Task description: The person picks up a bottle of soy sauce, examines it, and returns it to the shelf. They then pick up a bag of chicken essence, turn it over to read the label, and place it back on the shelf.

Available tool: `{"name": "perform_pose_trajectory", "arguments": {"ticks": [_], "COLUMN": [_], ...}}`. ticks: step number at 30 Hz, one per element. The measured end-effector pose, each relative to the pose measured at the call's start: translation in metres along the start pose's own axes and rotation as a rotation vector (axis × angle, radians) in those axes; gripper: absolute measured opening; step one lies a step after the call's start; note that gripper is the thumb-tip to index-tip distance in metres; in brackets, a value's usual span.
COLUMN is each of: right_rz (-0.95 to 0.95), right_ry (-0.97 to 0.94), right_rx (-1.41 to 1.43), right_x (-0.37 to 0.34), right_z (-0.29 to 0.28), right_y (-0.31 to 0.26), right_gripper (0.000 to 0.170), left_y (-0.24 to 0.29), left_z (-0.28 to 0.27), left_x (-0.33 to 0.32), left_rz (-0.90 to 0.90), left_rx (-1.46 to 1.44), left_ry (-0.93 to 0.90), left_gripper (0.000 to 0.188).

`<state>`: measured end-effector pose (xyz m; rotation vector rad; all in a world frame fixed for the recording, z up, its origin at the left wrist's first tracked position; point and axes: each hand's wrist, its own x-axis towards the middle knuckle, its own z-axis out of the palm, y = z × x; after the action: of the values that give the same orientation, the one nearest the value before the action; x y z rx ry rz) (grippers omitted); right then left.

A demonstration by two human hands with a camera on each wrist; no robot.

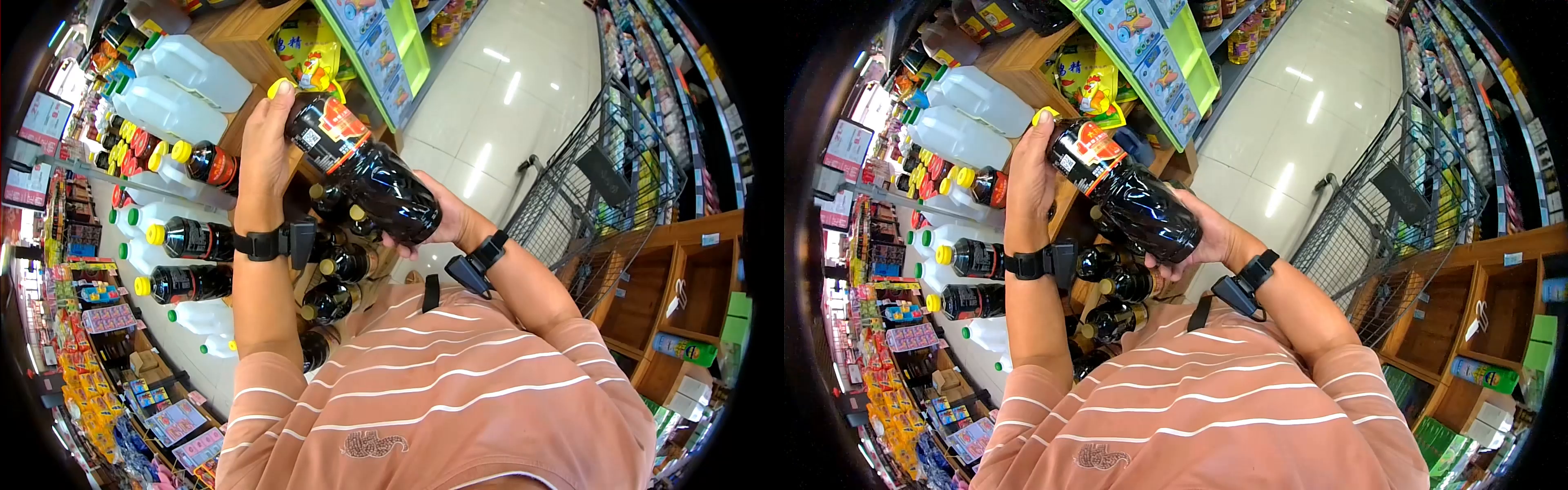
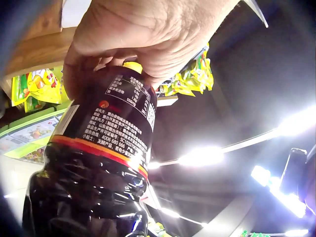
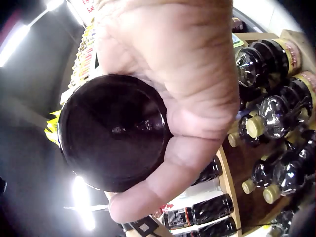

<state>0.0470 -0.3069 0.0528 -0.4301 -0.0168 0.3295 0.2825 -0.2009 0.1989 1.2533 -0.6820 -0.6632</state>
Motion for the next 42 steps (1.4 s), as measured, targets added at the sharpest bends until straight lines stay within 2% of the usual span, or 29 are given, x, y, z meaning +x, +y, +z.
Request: {"name": "perform_pose_trajectory", "arguments": {"ticks": [9, 15, 21, 30, 36, 42], "right_rz": [0.043, 0.007, 0.000, -0.092, -0.125, -0.127], "right_ry": [-0.057, -0.047, 0.050, 0.238, 0.219, 0.220], "right_rx": [0.091, 0.094, 0.038, -0.110, -0.131, -0.138], "right_x": [0.001, 0.004, 0.000, -0.001, 0.002, 0.003], "right_z": [-0.001, -0.001, 0.005, 0.012, 0.018, 0.021], "right_y": [0.005, 0.009, 0.006, 0.004, 0.001, 0.000], "right_gripper": [0.090, 0.088, 0.089, 0.076, 0.071, 0.073], "left_y": [-0.004, -0.010, -0.007, -0.002, -0.002, -0.002], "left_z": [0.002, 0.000, -0.002, -0.001, -0.005, -0.008], "left_x": [0.002, 0.008, 0.001, -0.005, -0.003, -0.002], "left_rz": [-0.002, 0.044, 0.038, 0.026, 0.007, -0.002], "left_rx": [0.000, 0.002, -0.049, -0.054, -0.061, -0.044], "left_ry": [0.010, 0.053, -0.017, -0.009, -0.044, -0.080], "left_gripper": [0.032, 0.031, 0.031, 0.038, 0.043, 0.044]}}
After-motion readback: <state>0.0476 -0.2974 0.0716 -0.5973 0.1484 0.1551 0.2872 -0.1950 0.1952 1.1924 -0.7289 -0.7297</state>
